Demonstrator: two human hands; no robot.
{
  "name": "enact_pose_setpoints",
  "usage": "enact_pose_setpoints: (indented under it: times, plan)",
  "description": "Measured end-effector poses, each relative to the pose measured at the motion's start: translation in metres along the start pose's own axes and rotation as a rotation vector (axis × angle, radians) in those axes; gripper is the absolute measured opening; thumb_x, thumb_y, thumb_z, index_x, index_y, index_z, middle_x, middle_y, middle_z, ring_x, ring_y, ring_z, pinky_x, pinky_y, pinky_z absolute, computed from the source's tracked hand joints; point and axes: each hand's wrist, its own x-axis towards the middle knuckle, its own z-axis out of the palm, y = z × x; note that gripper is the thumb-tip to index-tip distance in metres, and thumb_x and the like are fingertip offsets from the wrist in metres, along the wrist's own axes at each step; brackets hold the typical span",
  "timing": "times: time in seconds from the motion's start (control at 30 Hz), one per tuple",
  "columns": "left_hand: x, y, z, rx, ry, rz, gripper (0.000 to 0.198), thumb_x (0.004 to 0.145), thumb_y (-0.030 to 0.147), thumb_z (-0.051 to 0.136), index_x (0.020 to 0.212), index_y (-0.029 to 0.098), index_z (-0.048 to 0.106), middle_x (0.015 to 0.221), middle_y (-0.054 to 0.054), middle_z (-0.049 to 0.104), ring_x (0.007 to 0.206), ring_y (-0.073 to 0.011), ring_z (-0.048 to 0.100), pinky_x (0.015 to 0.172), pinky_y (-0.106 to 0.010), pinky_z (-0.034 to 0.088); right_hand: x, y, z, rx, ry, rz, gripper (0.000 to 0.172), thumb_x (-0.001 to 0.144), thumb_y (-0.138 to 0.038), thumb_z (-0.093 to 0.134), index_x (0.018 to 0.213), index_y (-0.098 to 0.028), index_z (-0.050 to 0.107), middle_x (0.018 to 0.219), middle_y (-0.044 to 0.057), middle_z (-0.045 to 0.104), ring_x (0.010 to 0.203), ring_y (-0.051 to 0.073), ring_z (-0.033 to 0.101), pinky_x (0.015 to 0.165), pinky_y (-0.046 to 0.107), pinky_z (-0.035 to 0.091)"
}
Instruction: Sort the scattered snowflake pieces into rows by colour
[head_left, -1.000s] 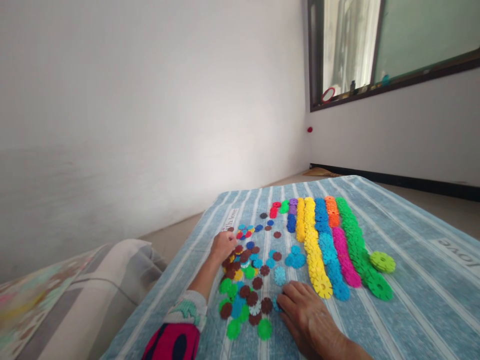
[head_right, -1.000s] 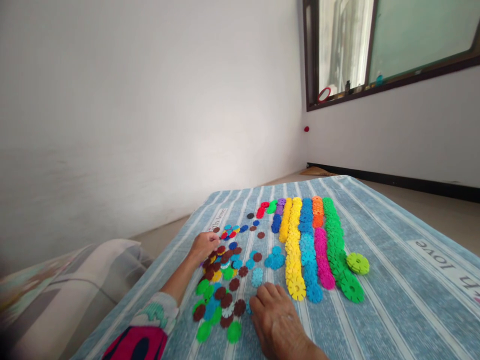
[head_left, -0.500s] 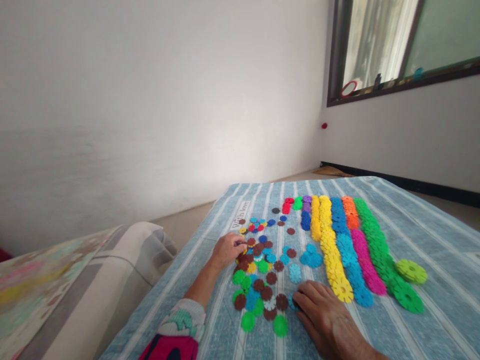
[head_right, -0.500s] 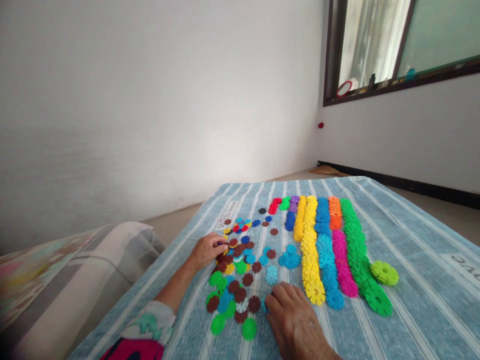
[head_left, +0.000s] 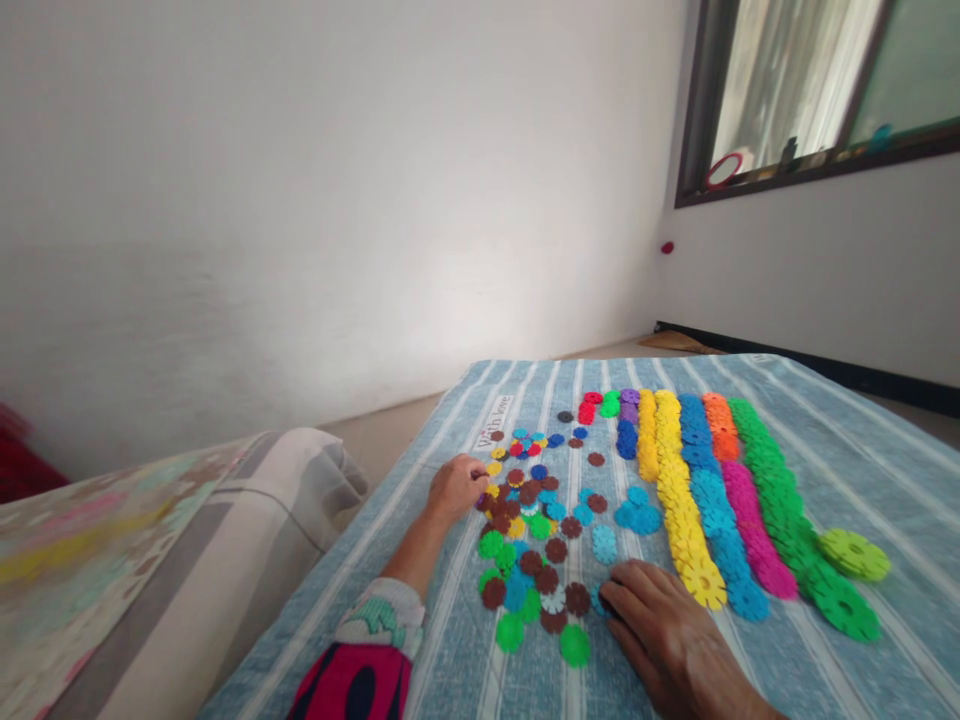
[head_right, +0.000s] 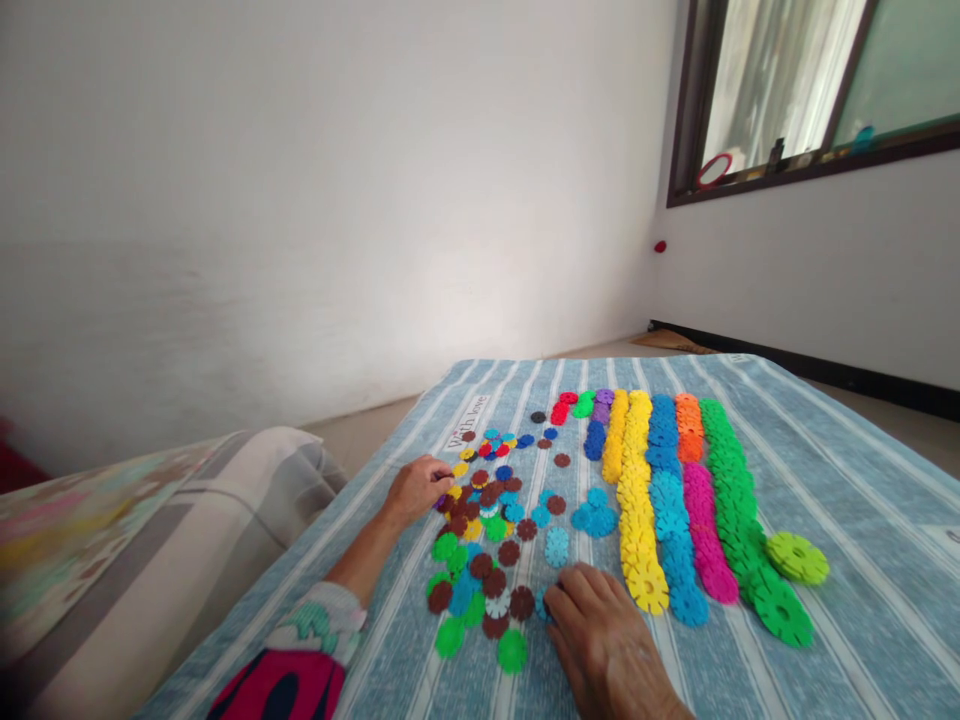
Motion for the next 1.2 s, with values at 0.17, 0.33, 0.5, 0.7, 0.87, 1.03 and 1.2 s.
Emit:
enact_pose_setpoints:
  times: [0.17,0.33,0.5,0.7,0.87,1.03,1.2]
  plan:
    - [0.0,-0.003,-0.005,0.055,-0.013,-0.082,0.017,0.074,0.023,0.058,0.079,0.019,0.074,0.084,-0.003,0.067,0.076,-0.0145,0.061,0.067,-0.022,0.042,0.001,-0.003,0.001,0.017,0.034,0.035,0.011,0.091,-0.015,0.044,0.095,-0.022,0.052,0.097,0.007,0.06,0.09,0.026,0.057,0.077,0.042,0.047]
    - [0.0,-0.001,-0.012,0.009,-0.043,-0.014,0.018,0.071,0.023,0.058,0.077,0.019,0.075,0.086,-0.003,0.066,0.075,-0.0145,0.06,0.069,-0.023,0.043,0.003,-0.005,0.0,0.024,0.015,0.05,0.012,0.091,-0.015,0.044,0.096,-0.021,0.053,0.096,0.007,0.059,0.089,0.026,0.056,0.077,0.043,0.047]
    - [0.001,-0.001,-0.014,-0.062,-0.174,0.123,0.015,0.066,0.023,0.064,0.073,0.016,0.074,0.082,-0.003,0.063,0.071,-0.0142,0.058,0.069,-0.024,0.045,0.003,-0.005,-0.001,0.02,0.001,0.057,0.012,0.092,-0.015,0.043,0.094,-0.022,0.053,0.095,0.007,0.059,0.089,0.025,0.056,0.078,0.042,0.047]
    - [0.002,-0.004,-0.011,-0.107,-0.235,0.127,0.018,0.058,0.021,0.066,0.074,0.016,0.073,0.084,-0.003,0.059,0.072,-0.0143,0.056,0.069,-0.024,0.045,0.003,-0.005,-0.001,0.017,0.012,0.048,0.012,0.092,-0.015,0.043,0.094,-0.022,0.053,0.095,0.007,0.059,0.088,0.025,0.056,0.076,0.042,0.047]
    - [0.003,-0.01,-0.006,-0.229,-0.199,0.08,0.016,0.052,0.02,0.066,0.067,0.014,0.068,0.077,-0.001,0.059,0.063,-0.0116,0.053,0.06,-0.023,0.043,0.003,-0.006,-0.002,0.023,0.008,0.056,0.011,0.092,-0.016,0.044,0.094,-0.022,0.053,0.094,0.007,0.059,0.088,0.025,0.056,0.076,0.041,0.047]
    - [0.005,-0.018,-0.002,-0.412,-0.183,-0.046,0.011,0.057,0.025,0.062,0.061,0.014,0.061,0.052,0.003,0.056,0.051,-0.0108,0.051,0.051,-0.022,0.039,0.004,-0.006,-0.003,0.026,0.0,0.056,0.013,0.092,-0.015,0.043,0.095,-0.021,0.055,0.094,0.007,0.059,0.088,0.025,0.056,0.076,0.041,0.047]
    - [0.005,-0.019,-0.008,-0.377,0.025,-0.204,0.006,0.058,0.021,0.062,0.056,0.015,0.061,0.049,0.003,0.056,0.05,-0.0111,0.051,0.049,-0.022,0.038,0.003,-0.006,-0.003,-0.002,0.028,0.063,0.014,0.091,-0.016,0.045,0.096,-0.022,0.057,0.092,0.006,0.06,0.088,0.024,0.057,0.077,0.039,0.048]
